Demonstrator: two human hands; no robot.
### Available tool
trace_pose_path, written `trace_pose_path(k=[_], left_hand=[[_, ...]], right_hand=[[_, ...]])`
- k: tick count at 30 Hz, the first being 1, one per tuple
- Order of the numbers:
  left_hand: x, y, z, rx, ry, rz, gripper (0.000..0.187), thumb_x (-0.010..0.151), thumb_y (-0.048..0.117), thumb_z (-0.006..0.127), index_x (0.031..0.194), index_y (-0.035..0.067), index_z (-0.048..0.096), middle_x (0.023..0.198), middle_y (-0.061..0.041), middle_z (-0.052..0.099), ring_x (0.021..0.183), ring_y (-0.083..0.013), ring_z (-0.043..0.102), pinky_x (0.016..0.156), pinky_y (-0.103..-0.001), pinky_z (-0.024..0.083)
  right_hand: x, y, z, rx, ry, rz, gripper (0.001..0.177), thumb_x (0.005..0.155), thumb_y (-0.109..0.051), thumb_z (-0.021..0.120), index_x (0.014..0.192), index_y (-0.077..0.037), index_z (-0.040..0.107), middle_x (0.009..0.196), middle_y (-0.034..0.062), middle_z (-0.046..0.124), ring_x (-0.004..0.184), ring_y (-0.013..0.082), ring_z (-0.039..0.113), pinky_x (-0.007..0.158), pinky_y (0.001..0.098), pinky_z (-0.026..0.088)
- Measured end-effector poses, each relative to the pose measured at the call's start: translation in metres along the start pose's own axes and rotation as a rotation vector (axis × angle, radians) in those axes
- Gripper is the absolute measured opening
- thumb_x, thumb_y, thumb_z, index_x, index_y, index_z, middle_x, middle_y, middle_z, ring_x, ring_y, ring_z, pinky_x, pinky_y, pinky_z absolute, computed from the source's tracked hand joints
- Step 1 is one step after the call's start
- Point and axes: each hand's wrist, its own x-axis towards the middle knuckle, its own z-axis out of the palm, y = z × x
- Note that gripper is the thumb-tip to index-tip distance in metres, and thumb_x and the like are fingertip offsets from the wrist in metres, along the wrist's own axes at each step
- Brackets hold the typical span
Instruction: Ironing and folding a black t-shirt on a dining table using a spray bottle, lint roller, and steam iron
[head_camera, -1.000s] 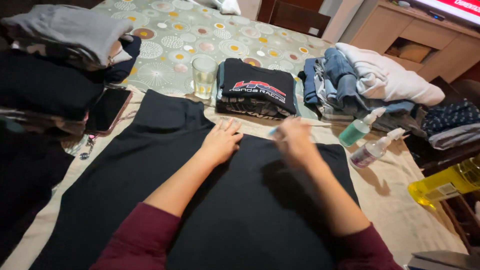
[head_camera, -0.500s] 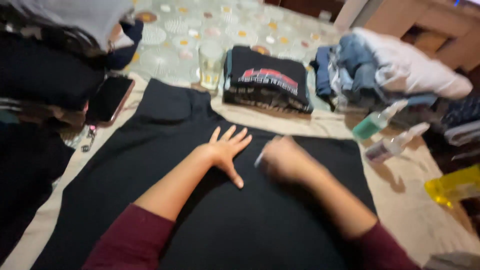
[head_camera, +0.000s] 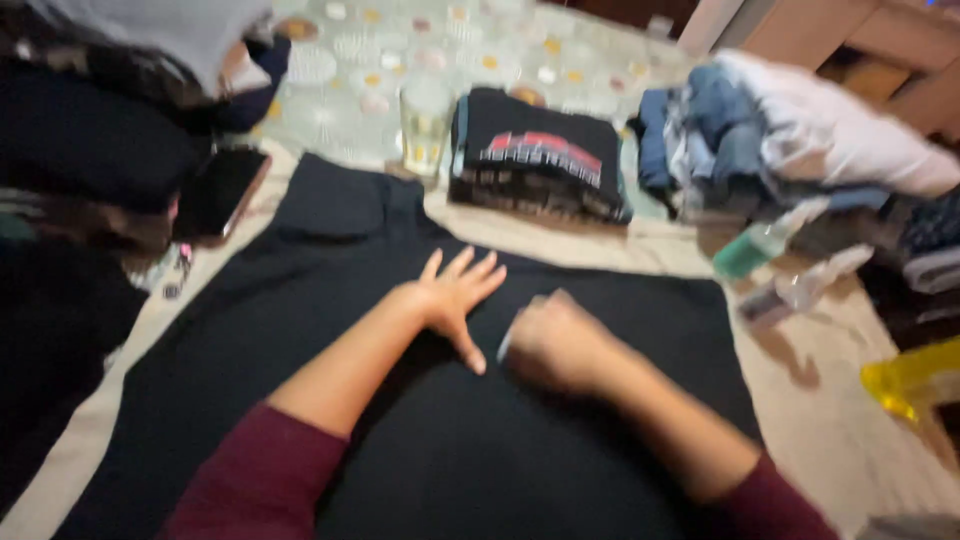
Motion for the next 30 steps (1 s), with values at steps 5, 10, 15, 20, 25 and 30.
trace_pose_path(k=[5,10,15,20,25,30], left_hand=[[-0.003,0.002,-0.003,0.014,0.037,-0.008,0.155,0.05,0.088,0.075,0.167,0.025,-0.004,0.175,0.002,-0.011,0.161,-0.0277,-0.014,0.126,-0.061,-0.01],[0.01,-0.01,0.005,0.014,0.074,0.013,0.146,0.056,0.092,0.069,0.167,0.027,-0.001,0.175,0.001,-0.008,0.161,-0.029,-0.012,0.126,-0.062,-0.007],[0.04,-0.022,0.018,0.052,0.11,0.05,0.14,0.062,0.096,0.069,0.166,0.033,0.0,0.175,0.004,-0.009,0.16,-0.0289,-0.012,0.125,-0.063,-0.007],[0.036,-0.022,0.02,0.016,0.133,-0.023,0.134,0.066,0.094,0.071,0.166,0.038,0.002,0.175,0.009,-0.009,0.161,-0.0248,-0.011,0.127,-0.059,-0.009],[0.075,-0.021,0.045,-0.063,0.518,0.098,0.108,0.07,0.087,0.072,0.153,0.028,0.034,0.156,0.001,0.03,0.142,-0.0271,0.027,0.118,-0.054,0.014],[0.056,0.067,0.044,-0.804,0.772,0.619,0.102,0.07,0.036,0.096,0.154,0.01,0.043,0.127,-0.016,0.071,0.111,-0.0333,0.072,0.098,-0.045,0.055]], right_hand=[[-0.051,0.08,-0.011,-0.454,-0.106,0.623,0.021,0.086,-0.044,0.062,0.09,-0.023,0.06,0.092,-0.0009,0.064,0.102,0.0219,0.061,0.093,0.0442,0.049],[-0.118,0.012,-0.031,-0.582,-0.13,0.896,0.023,0.091,-0.041,0.06,0.085,-0.019,0.062,0.08,0.0023,0.062,0.087,0.026,0.066,0.071,0.0424,0.055],[-0.124,-0.066,-0.071,-0.243,-0.33,1.087,0.017,0.092,-0.025,0.063,0.095,-0.008,0.066,0.081,0.0109,0.071,0.083,0.0338,0.077,0.068,0.0444,0.063],[-0.145,-0.019,-0.068,0.101,-0.24,1.249,0.025,0.083,-0.028,0.079,0.094,-0.006,0.079,0.09,0.0221,0.078,0.095,0.0439,0.074,0.08,0.0522,0.061],[-0.146,-0.002,-0.081,0.699,0.226,1.373,0.042,0.083,-0.02,0.083,0.117,0.001,0.071,0.103,0.019,0.077,0.097,0.0325,0.073,0.085,0.0453,0.06],[-0.061,-0.038,-0.063,1.121,0.795,1.095,0.032,0.083,0.0,0.085,0.11,0.008,0.07,0.089,0.0276,0.076,0.079,0.0322,0.077,0.072,0.047,0.066]])
